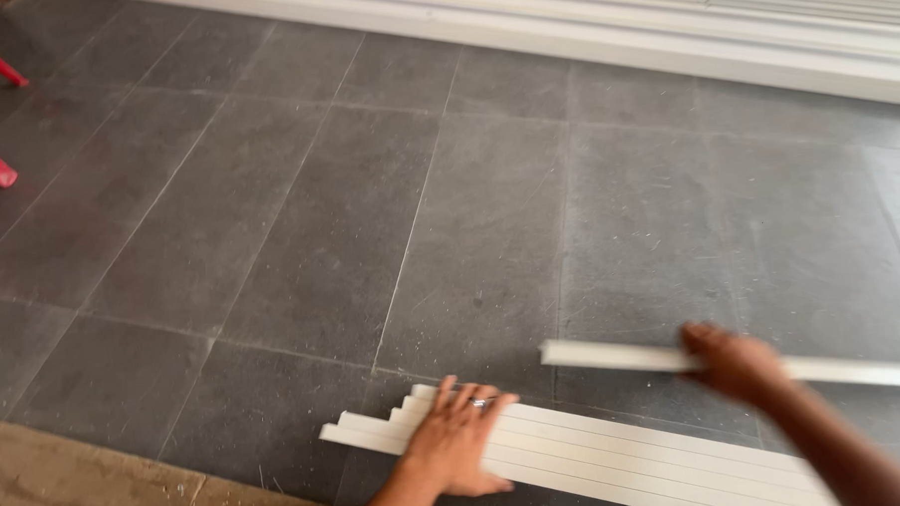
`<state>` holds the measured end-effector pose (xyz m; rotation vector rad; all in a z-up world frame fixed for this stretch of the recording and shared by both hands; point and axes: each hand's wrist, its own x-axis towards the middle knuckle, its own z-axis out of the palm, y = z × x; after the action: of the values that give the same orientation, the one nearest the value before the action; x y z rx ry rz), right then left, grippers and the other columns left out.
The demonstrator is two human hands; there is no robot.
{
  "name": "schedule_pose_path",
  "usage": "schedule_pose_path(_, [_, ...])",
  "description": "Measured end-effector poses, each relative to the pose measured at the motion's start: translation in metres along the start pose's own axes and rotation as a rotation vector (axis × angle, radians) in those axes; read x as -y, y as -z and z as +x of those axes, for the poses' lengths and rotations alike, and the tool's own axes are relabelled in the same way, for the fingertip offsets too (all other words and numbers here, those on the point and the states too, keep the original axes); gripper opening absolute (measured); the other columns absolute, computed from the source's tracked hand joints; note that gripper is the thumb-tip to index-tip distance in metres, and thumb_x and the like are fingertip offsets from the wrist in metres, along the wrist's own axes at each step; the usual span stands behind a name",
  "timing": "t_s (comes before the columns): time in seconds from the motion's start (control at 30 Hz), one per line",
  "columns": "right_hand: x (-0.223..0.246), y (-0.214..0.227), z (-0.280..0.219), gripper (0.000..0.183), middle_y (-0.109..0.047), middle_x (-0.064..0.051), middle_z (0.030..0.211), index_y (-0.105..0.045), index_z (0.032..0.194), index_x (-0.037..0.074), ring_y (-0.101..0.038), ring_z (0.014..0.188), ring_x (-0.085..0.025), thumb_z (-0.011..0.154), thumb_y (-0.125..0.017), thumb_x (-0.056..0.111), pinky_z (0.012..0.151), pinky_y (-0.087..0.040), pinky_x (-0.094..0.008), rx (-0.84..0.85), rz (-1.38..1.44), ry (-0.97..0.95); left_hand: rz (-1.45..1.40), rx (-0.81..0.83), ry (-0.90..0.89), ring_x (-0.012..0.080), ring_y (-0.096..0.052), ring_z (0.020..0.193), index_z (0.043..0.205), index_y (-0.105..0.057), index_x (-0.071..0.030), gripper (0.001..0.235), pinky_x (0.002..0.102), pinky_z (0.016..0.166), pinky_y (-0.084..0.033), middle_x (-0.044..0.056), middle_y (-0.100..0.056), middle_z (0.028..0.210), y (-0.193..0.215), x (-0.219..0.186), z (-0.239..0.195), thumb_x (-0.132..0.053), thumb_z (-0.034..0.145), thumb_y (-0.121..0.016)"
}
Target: The person arranges several long white metal strips on a tiled floor and stacks them. They then open a small box of hardware, select metal clips, and use a hammer to attach these clips to the ends of the metal strips one by one.
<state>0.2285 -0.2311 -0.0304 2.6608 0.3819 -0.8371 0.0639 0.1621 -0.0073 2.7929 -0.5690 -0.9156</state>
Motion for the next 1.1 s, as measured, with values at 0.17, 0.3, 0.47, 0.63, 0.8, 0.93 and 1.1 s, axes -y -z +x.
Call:
schedule_pose_path(0.17, [0.115, 0.002, -0.066, 0.055, -0.054, 0.001, 0.149, -0.056, 0.139, 0.024, -0.066, 0.119, -0.022, 0.093, -0.057, 0.054, 0.098, -0.059, -0.039, -0.198, 0.386, 0.120, 0.085, -0.121, 0.044, 0.0316, 0.005, 0.156, 0.161, 0.008, -0.021, 0.136, 0.059, 0.124, 0.008, 0.010, 0.001, 0.171, 0.013, 0.010, -0.044, -0.077, 0.071, -0.075])
schedule_pose_path(0.3, [0.157, 0.016, -0.101, 0.065, -0.056, -0.003, 0.152, -0.055, 0.144, 0.023, -0.061, 0.131, -0.029, 0.096, -0.048, 0.066, 0.107, -0.053, -0.045, -0.234, 0.580, 0.166, 0.100, -0.128, 0.036, 0.0316, 0.007, 0.158, 0.162, 0.009, -0.018, 0.140, 0.059, 0.125, 0.006, 0.012, 0.005, 0.172, 0.010, -0.025, -0.039, -0.074, 0.070, -0.079])
schedule_pose_path(0.47, [0.123, 0.001, -0.136, 0.128, -0.026, -0.010, 0.164, -0.016, 0.159, 0.027, -0.025, 0.151, -0.034, 0.063, -0.082, 0.079, 0.123, -0.020, -0.055, -0.168, 0.278, 0.228, 0.227, -0.034, 0.071, 0.0352, -0.005, 0.156, 0.165, 0.012, -0.016, 0.139, 0.064, 0.124, -0.001, 0.018, -0.003, 0.170, 0.016, -0.066, -0.012, -0.057, 0.072, -0.084])
schedule_pose_path(0.63, [0.047, -0.028, -0.169, 0.151, -0.012, -0.012, 0.170, 0.004, 0.161, 0.028, -0.012, 0.157, -0.034, 0.055, -0.095, 0.068, 0.124, -0.011, -0.064, -0.003, 0.132, 0.033, 0.160, 0.022, 0.115, 0.0302, -0.013, 0.157, 0.165, 0.004, -0.019, 0.134, 0.060, 0.129, -0.004, 0.012, -0.015, 0.168, 0.027, -0.064, -0.011, -0.040, 0.068, -0.086])
schedule_pose_path(0.8, [0.047, -0.033, -0.168, 0.145, -0.020, -0.021, 0.166, 0.002, 0.163, 0.021, -0.022, 0.153, -0.038, 0.062, -0.092, 0.065, 0.125, -0.015, -0.062, -0.027, 0.056, 0.025, 0.156, 0.034, 0.141, 0.0294, -0.016, 0.156, 0.165, 0.002, -0.023, 0.135, 0.064, 0.127, -0.005, 0.010, -0.014, 0.169, 0.031, -0.037, -0.015, -0.037, 0.066, -0.090])
schedule_pose_path(0.93, [0.110, -0.019, -0.148, 0.138, -0.026, -0.024, 0.162, -0.003, 0.164, 0.020, -0.026, 0.150, -0.042, 0.065, -0.090, 0.060, 0.123, -0.015, -0.065, -0.097, 0.165, 0.114, 0.252, 0.028, 0.267, 0.0248, -0.019, 0.156, 0.164, -0.003, -0.031, 0.137, 0.066, 0.127, -0.010, 0.004, -0.016, 0.171, 0.034, 0.034, -0.038, -0.044, 0.065, -0.096])
schedule_pose_path(1.1, [0.223, 0.011, -0.119, 0.141, -0.028, -0.027, 0.160, -0.001, 0.165, 0.018, -0.027, 0.148, -0.043, 0.063, -0.090, 0.059, 0.122, -0.014, -0.065, -0.213, 0.179, 0.255, 0.358, 0.086, 0.543, 0.0263, -0.009, 0.159, 0.165, 0.005, -0.030, 0.139, 0.071, 0.123, -0.013, 0.003, -0.004, 0.173, 0.039, 0.109, -0.080, -0.047, 0.070, -0.095])
